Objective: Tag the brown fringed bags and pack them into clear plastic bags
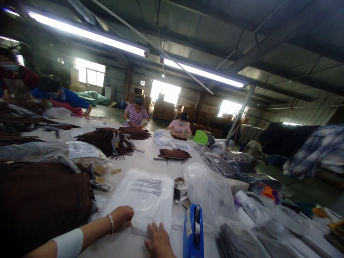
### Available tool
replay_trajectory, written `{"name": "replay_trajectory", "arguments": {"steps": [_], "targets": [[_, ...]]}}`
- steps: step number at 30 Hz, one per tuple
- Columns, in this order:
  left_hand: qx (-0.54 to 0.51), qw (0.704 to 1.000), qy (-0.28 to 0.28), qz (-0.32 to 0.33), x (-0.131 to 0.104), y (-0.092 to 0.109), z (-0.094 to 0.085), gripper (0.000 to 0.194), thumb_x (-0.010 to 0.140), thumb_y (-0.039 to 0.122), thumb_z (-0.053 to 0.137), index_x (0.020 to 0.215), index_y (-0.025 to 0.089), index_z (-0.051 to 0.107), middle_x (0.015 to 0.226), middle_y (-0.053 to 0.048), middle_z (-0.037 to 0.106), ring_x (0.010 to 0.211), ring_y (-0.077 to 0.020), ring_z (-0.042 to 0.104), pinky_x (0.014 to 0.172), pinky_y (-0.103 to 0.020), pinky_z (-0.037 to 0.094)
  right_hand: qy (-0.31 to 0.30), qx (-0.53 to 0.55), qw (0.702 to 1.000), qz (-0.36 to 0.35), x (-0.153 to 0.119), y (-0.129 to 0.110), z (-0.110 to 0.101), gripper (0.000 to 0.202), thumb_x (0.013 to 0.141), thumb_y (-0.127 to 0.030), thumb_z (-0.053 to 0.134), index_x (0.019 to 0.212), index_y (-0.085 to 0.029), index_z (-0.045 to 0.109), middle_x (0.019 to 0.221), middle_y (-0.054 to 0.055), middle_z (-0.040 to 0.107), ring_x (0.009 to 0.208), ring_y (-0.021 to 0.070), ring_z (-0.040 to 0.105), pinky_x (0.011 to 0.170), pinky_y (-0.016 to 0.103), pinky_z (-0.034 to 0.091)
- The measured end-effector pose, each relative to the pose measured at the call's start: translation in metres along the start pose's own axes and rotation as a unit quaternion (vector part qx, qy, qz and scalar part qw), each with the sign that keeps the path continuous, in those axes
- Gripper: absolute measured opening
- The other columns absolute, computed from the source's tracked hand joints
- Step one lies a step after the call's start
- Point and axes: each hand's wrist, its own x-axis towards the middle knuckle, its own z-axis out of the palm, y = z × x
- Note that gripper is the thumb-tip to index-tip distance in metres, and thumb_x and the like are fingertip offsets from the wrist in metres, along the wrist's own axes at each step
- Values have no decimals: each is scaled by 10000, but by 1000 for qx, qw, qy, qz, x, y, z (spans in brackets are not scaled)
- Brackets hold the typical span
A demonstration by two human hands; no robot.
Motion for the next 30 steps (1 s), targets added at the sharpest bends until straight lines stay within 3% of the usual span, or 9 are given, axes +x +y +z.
{"name": "replay_trajectory", "arguments": {"steps": [4, 7, 10, 14, 17, 19, 22, 24, 30], "targets": [[-97, 994, 28, -42, 0, -13, 2, 201, 816, 316, 537, 770, 145, 632, 816, -53, 652, 752, -186, 586, 683, -259, 431, 61, 42, 997, -39, -3, 7, 3, 534, 909, -287, 418, 1414, -120, 365, 1433, 77, 354, 1354, 271, 267, 1128, 393, 253], [-164, 982, 62, -66, 0, -16, 2, 200, 833, 275, 473, 801, 137, 614, 829, -54, 647, 773, -171, 578, 693, -242, 412, 161, 102, 975, -114, -2, 4, 13, 481, 904, -278, 410, 1362, -136, 452, 1398, 74, 409, 1349, 249, 289, 1122, 404, 276], [-220, 968, 94, -80, -1, -14, -2, 157, 801, 213, 466, 806, 130, 599, 817, -55, 639, 767, -161, 568, 698, -236, 405, 209, 179, 948, -159, -1, -10, 19, 422, 912, -323, 399, 1278, -178, 551, 1328, 69, 496, 1291, 232, 393, 1102, 394, 318], [-277, 949, 119, -88, -2, -2, -10, 118, 737, 238, 554, 754, 127, 589, 744, -35, 612, 708, -148, 531, 654, -230, 383, 167, 343, 920, -88, 6, -30, 23, 447, 896, -430, 440, 1211, -154, 593, 1225, 100, 576, 1187, 244, 502, 1054, 391, 369], [-310, 939, 121, -81, -4, 10, -12, 192, 701, 311, 625, 706, 123, 585, 681, -20, 585, 652, -138, 495, 615, -232, 363, 93, 520, 849, 11, 20, -35, 26, 717, 829, -527, 510, 1352, -53, 380, 1190, 177, 569, 1023, 275, 602, 862, 402, 497], [-330, 935, 115, -63, -6, 17, -11, 212, 699, 333, 629, 683, 125, 589, 650, -10, 573, 629, -131, 477, 597, -230, 355, 74, 583, 807, 61, 31, -36, 27, 803, 779, -579, 541, 1326, -26, 340, 1152, 207, 568, 860, 263, 651, 705, 369, 529], [-359, 927, 100, -34, -9, 20, -9, 184, 703, 311, 603, 681, 129, 613, 648, -10, 591, 633, -132, 497, 601, -229, 368, 83, 597, 794, 78, 41, -35, 27, 645, 713, -587, 586, 1054, -43, 533, 1030, 189, 616, 784, 236, 658, 631, 298, 515], [-380, 920, 96, -29, -10, 17, -9, 165, 696, 287, 589, 698, 128, 631, 661, -17, 611, 643, -137, 519, 614, -232, 385, 87, 605, 787, 90, 42, -33, 27, 556, 670, -559, 621, 919, -63, 580, 922, 158, 646, 779, 228, 658, 612, 264, 504], [-456, 872, 154, -95, -2, 4, -16, 234, 732, 304, 546, 800, 86, 600, 739, -89, 644, 669, -160, 577, 631, -252, 438, 82, 636, 750, 160, 36, -13, 41, 457, 671, -444, 643, 947, -88, 573, 882, 128, 670, 824, 208, 660, 617, 235, 513]]}}
